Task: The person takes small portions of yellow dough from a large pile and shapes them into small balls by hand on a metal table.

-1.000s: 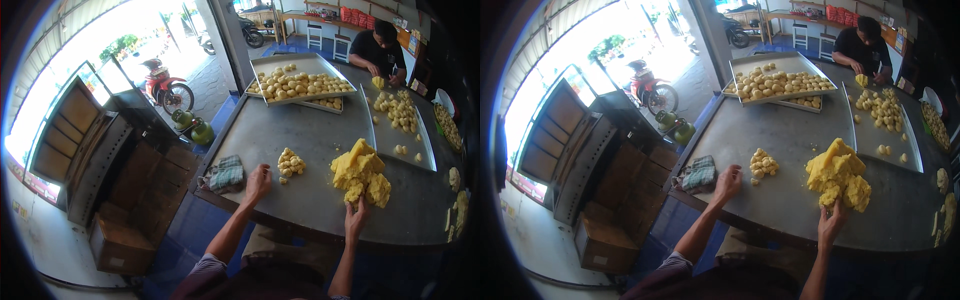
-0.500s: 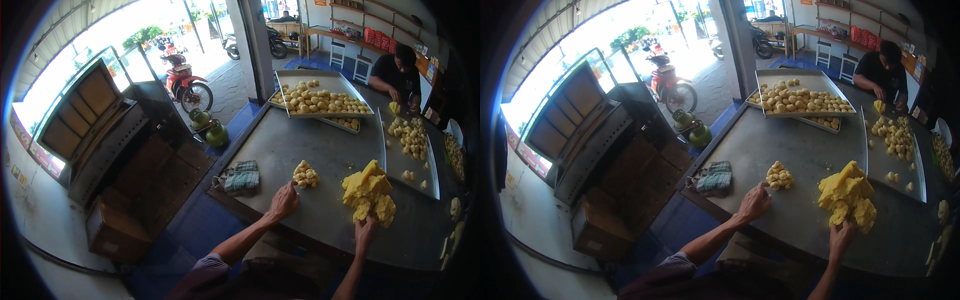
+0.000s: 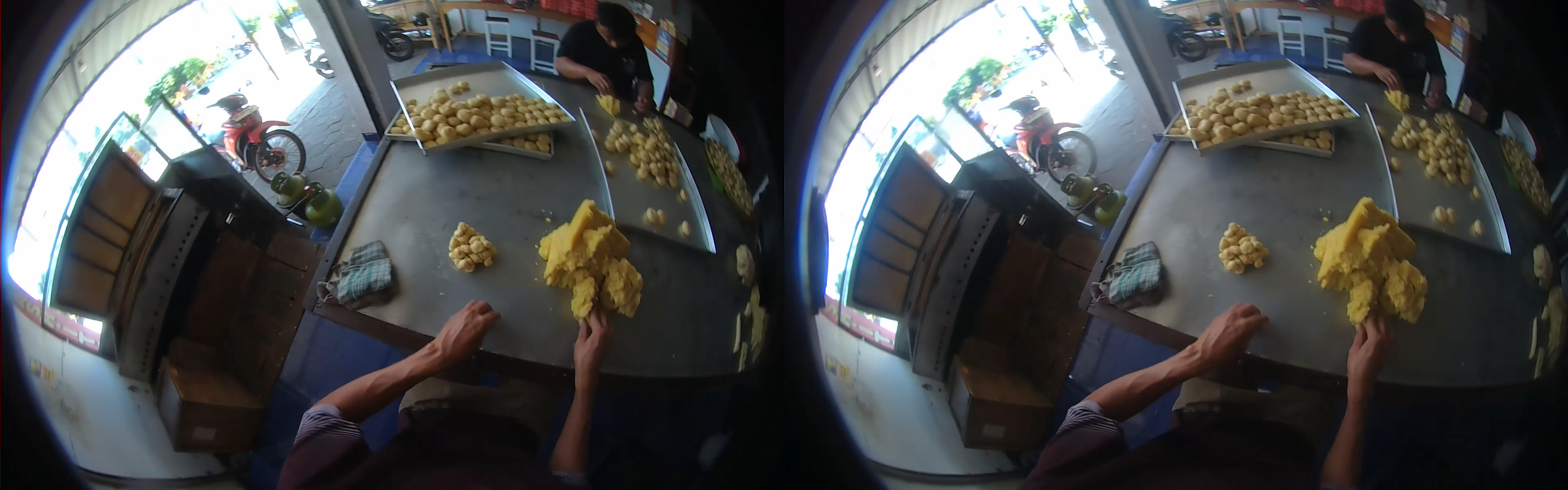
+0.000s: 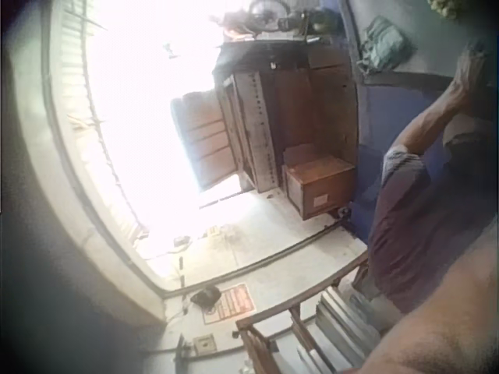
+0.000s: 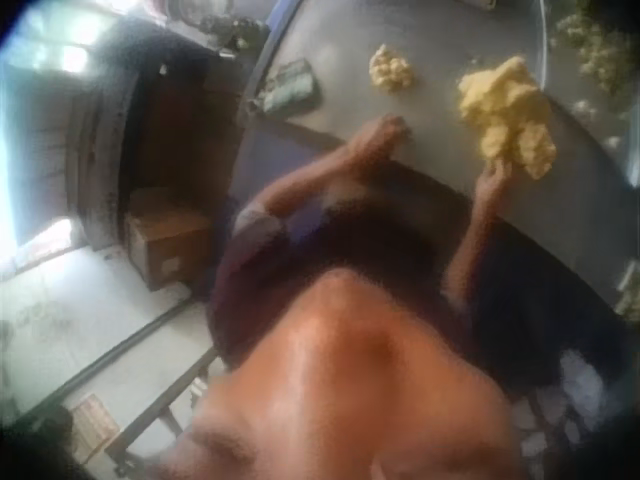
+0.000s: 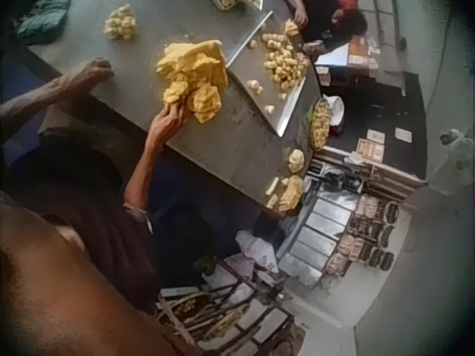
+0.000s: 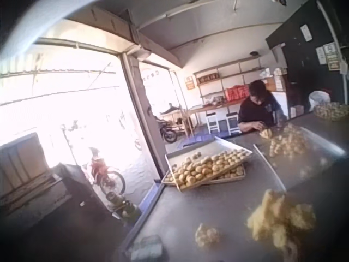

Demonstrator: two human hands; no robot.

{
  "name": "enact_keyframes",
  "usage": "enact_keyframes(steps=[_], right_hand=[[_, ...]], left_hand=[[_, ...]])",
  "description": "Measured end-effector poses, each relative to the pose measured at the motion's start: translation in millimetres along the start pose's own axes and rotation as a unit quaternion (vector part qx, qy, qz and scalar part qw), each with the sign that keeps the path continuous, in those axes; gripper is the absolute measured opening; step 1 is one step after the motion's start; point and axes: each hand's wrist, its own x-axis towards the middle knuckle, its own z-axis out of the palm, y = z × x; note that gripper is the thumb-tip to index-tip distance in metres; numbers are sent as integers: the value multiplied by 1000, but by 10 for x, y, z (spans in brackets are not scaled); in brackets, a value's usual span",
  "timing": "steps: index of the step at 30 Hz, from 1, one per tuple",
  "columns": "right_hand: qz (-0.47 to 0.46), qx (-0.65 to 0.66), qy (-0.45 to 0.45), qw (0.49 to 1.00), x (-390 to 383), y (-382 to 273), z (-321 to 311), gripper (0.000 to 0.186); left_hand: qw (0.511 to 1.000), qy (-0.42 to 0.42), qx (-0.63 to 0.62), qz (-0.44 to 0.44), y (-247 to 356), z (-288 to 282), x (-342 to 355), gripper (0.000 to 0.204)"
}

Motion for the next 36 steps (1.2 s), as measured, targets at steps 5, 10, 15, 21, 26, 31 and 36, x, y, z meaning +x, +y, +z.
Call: enact_keyframes(steps=[5,10,15,21,26,31,36], right_hand=[[38,31,-15,999,120,25,-66,36],[-2,-52,-41,998,183,-56,-385,31],[6,-45,16,999,45,96,-195,35],[23,-9,13,1000,-146,4,-145,46],[120,92,-21,988,-55,310,14,33],[49,-18,-57,997,33,106,-316,27],[48,-13,-50,998,59,180,-376,41]], left_hand=[[989,83,121,30,-25,151,35,19],[986,7,164,-25,169,7,456,17],[983,111,140,51,-188,511,871,34],[981,52,151,110,-359,440,957,49],[977,89,172,93,-363,488,1100,43],[947,85,290,114,-215,594,759,28],[964,107,238,-45,-93,462,736,23]])
